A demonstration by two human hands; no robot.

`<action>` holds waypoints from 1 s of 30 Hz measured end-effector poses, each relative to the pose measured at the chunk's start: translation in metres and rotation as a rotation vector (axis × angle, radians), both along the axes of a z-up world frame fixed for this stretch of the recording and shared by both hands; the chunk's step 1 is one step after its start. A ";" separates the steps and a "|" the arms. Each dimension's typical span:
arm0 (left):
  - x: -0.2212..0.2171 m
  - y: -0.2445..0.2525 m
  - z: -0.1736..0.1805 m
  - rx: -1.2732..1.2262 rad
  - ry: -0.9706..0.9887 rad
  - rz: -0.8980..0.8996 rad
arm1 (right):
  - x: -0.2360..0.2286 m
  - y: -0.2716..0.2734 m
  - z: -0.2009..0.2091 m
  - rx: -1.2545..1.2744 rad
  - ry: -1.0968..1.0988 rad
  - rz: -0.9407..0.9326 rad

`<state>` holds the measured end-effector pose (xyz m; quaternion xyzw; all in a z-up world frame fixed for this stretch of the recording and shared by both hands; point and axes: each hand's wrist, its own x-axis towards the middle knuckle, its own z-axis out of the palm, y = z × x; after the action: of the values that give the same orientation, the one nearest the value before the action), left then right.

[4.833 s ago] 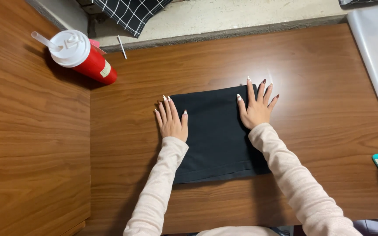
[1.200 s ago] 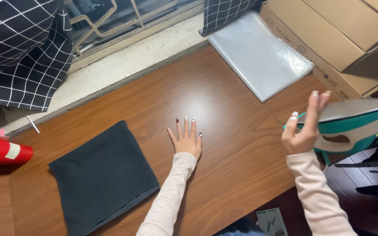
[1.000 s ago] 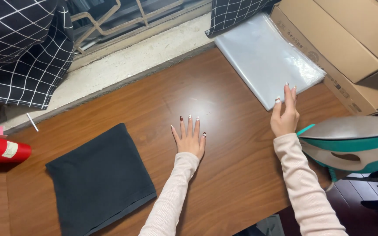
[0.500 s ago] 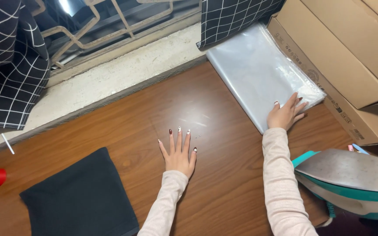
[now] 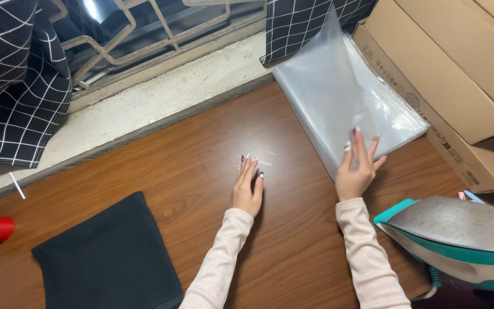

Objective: Folding a black t-shirt, inserting it into a clear plastic bag, and then placing the bagged shirt into a cardboard shipping box.

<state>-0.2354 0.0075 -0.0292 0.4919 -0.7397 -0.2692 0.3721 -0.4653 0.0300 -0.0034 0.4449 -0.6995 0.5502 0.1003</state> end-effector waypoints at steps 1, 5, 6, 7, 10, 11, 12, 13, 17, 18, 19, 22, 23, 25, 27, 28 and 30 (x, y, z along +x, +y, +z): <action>-0.005 -0.005 0.002 0.001 0.002 0.000 | 0.007 0.007 -0.005 0.001 0.002 0.000; -0.015 -0.032 0.004 0.624 0.769 0.021 | 0.038 0.029 -0.003 -0.001 0.216 0.287; -0.015 -0.040 0.002 0.842 0.962 0.042 | 0.047 0.033 0.003 0.028 0.258 0.383; -0.011 -0.044 0.002 0.843 0.964 0.042 | 0.049 0.038 0.007 0.030 0.259 0.383; 0.001 -0.057 -0.003 1.044 1.002 0.065 | 0.049 0.046 0.016 0.178 0.208 0.560; 0.005 -0.059 -0.010 1.037 0.999 0.077 | 0.045 0.045 0.014 0.162 0.061 0.555; 0.010 -0.062 -0.017 1.031 0.996 0.090 | 0.042 0.044 0.012 0.144 -0.087 0.548; 0.011 -0.058 -0.005 1.030 0.997 0.094 | 0.033 0.035 0.008 0.146 -0.088 0.551; 0.013 -0.048 0.029 1.103 1.087 0.178 | 0.005 -0.013 -0.014 0.223 0.096 0.236; 0.014 -0.047 0.035 1.106 1.079 0.190 | -0.001 -0.028 -0.021 0.312 0.310 0.129; 0.015 -0.049 0.026 1.107 1.079 0.190 | 0.007 -0.034 -0.008 0.313 0.311 0.129; 0.018 -0.051 0.008 1.066 0.976 0.176 | 0.023 -0.052 0.017 0.804 0.244 0.221; 0.018 -0.051 0.009 1.033 0.966 0.148 | 0.022 -0.059 0.016 0.883 0.273 0.240; 0.019 -0.050 0.015 1.003 0.956 0.119 | 0.022 -0.070 0.016 0.962 0.302 0.258; 0.020 -0.047 0.026 0.932 0.904 0.092 | 0.024 -0.076 0.018 1.065 0.381 0.166; 0.020 -0.047 0.028 0.935 0.905 0.090 | 0.024 -0.079 0.014 1.068 0.381 0.163; 0.021 -0.046 0.033 0.871 0.817 0.064 | 0.024 -0.085 0.007 1.086 0.399 0.109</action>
<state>-0.2147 -0.0383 0.0037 0.4777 -0.3430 -0.7038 0.3985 -0.4410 -0.0546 0.0033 0.5632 -0.8250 0.0226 -0.0409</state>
